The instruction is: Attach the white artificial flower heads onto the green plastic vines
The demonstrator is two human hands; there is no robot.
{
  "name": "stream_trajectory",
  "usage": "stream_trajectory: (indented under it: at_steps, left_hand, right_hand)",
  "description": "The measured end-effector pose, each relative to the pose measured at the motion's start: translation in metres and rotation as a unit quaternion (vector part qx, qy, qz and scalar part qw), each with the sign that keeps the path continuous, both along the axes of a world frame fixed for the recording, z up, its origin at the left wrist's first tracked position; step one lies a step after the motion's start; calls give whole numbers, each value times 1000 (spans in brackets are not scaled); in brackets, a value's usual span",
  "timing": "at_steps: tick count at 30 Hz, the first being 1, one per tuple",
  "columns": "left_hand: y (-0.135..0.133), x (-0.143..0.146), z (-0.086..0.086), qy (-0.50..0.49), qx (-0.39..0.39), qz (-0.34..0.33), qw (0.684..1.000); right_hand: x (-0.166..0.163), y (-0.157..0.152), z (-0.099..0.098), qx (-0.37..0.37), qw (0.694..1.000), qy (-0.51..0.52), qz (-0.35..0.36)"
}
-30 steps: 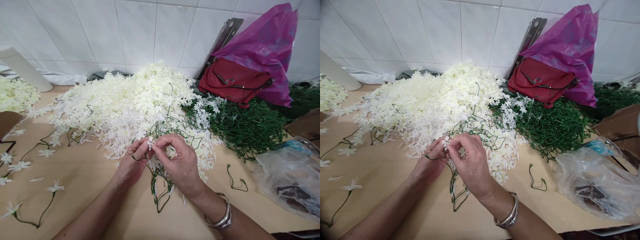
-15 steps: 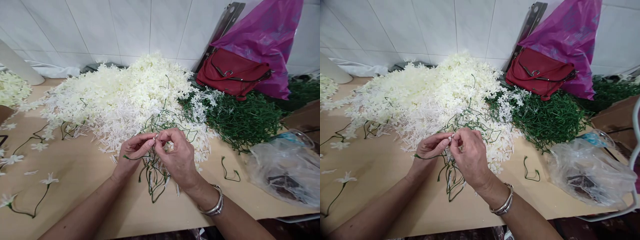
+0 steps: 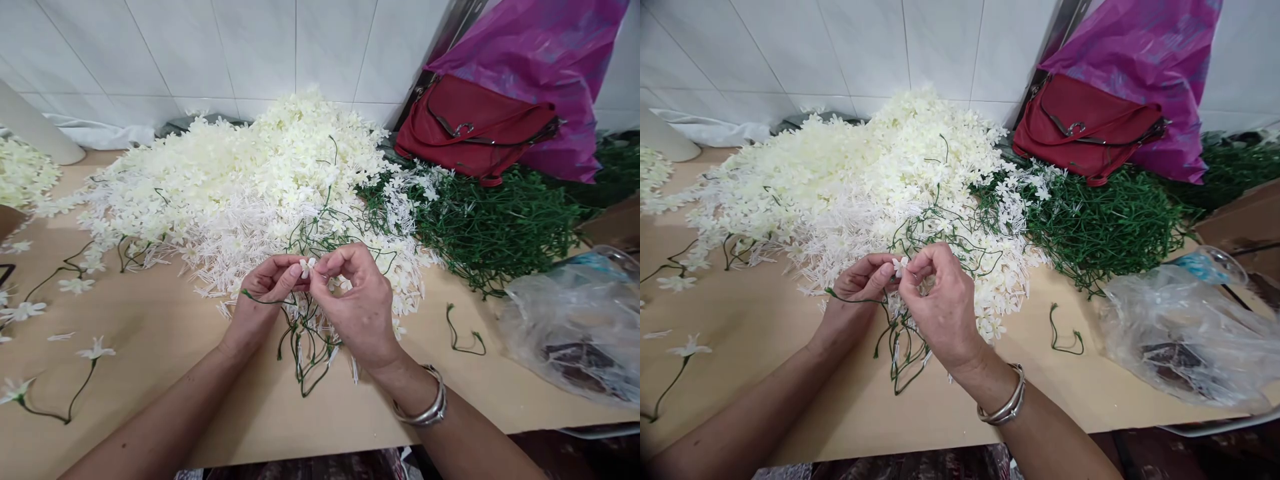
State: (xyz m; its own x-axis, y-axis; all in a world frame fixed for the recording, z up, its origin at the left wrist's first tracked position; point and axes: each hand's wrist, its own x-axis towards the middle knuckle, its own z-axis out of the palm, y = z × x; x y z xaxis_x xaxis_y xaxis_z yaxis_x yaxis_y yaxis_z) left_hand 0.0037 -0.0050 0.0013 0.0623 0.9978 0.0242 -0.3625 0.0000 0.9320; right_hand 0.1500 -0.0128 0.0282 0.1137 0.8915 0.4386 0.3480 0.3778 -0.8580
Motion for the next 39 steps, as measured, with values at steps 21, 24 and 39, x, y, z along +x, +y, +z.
stream_trajectory:
  at_steps: [21, 24, 39]
  left_hand:
    - [-4, 6, 8, 16, 10, 12, 1000]
    - [-2, 5, 5, 3, 1, 25, 1000]
    - [0, 4, 2, -3, 8, 40, 999]
  right_hand:
    - [2, 6, -12, 13, 1000, 28, 6]
    - [2, 6, -15, 21, 999, 16, 26]
    - [2, 8, -11, 33, 999, -32, -6]
